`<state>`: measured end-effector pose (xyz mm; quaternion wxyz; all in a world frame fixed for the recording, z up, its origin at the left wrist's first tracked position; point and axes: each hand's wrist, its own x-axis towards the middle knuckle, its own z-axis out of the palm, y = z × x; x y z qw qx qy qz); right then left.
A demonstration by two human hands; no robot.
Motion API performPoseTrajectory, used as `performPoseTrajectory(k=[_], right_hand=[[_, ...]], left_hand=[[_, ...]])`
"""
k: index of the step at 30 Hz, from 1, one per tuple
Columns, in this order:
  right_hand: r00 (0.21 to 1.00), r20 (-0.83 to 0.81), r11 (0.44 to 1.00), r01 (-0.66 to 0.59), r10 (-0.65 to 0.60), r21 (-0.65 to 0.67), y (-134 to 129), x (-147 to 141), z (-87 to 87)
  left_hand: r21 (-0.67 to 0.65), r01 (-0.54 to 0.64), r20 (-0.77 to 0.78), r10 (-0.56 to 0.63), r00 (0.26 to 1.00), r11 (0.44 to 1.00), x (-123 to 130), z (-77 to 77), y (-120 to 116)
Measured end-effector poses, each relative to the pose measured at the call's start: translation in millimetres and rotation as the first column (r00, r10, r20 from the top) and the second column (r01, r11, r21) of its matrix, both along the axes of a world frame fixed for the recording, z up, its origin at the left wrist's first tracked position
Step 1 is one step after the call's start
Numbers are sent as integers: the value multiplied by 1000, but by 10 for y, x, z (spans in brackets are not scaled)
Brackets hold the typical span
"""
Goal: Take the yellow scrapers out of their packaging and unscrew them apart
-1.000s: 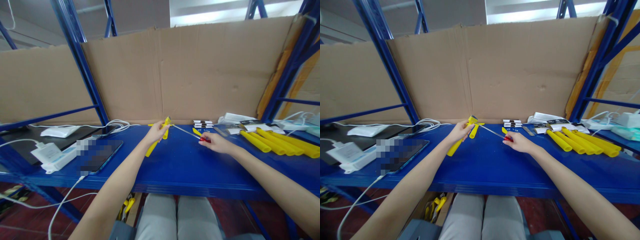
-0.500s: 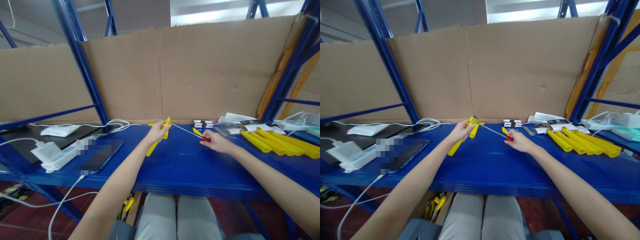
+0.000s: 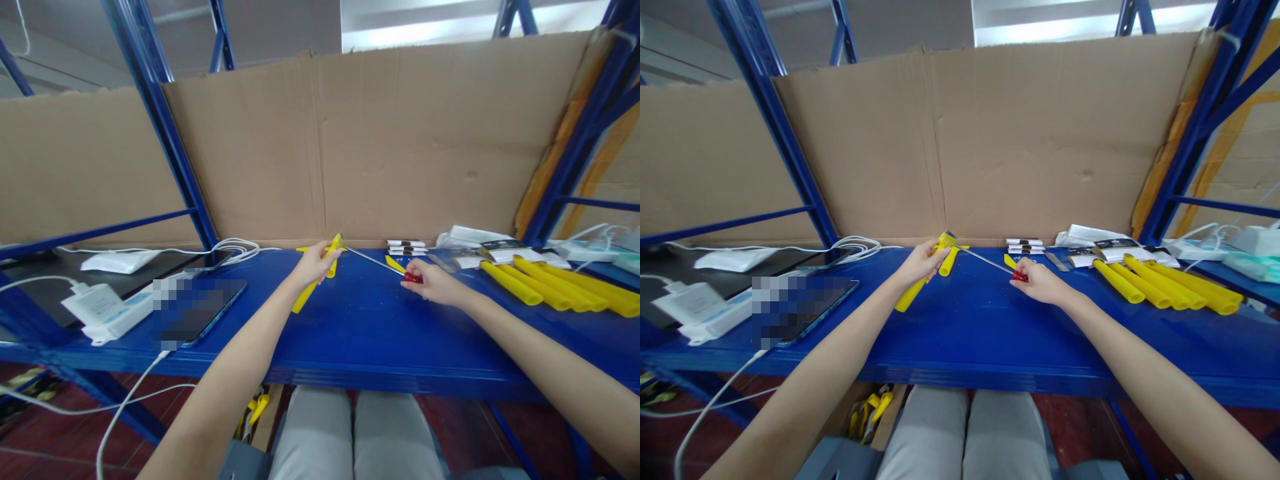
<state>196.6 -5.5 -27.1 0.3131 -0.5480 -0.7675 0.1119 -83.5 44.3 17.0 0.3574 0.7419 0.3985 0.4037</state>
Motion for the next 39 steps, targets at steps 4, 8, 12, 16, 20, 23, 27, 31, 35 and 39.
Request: performPoseTrajectory(k=[4, 8, 12, 16, 20, 23, 27, 31, 35, 39], right_hand=[[1000, 18, 999, -8, 7, 34, 12, 14, -3], [1000, 21, 999, -18, 17, 50, 17, 20, -3], [999, 25, 999, -22, 21, 38, 14, 18, 2], [999, 37, 999, -19, 18, 26, 13, 15, 8], [999, 34, 999, -23, 21, 39, 16, 18, 8], [999, 30, 999, -27, 26, 36, 18, 19, 7], [999, 31, 999, -28, 27, 34, 14, 19, 10], [999, 32, 999, -23, 22, 35, 17, 26, 2], [999, 33, 999, -21, 20, 38, 21, 31, -3], [999, 27, 999, -39, 39, 29, 23, 25, 3]], left_hand=[[3, 2, -5, -2, 1000, 1000, -7, -17, 21], [8, 7, 4, -7, 1000, 1000, -9, -29, 35], [7, 5, 0, -5, 1000, 1000, -6, -21, 30], [2, -1, 0, 1, 1000, 1000, -2, -4, 11], [-3, -9, -12, 9, 1000, 1000, 6, 9, -13], [-8, -8, -6, 8, 1000, 1000, 10, 14, -24], [-3, -9, 0, 9, 1000, 1000, 10, 13, -22], [-2, 0, 11, 0, 1000, 1000, 3, 3, -4], [3, 15, 19, -15, 1000, 1000, 0, -6, 8], [8, 23, 17, -23, 1000, 1000, 3, -11, 10]])
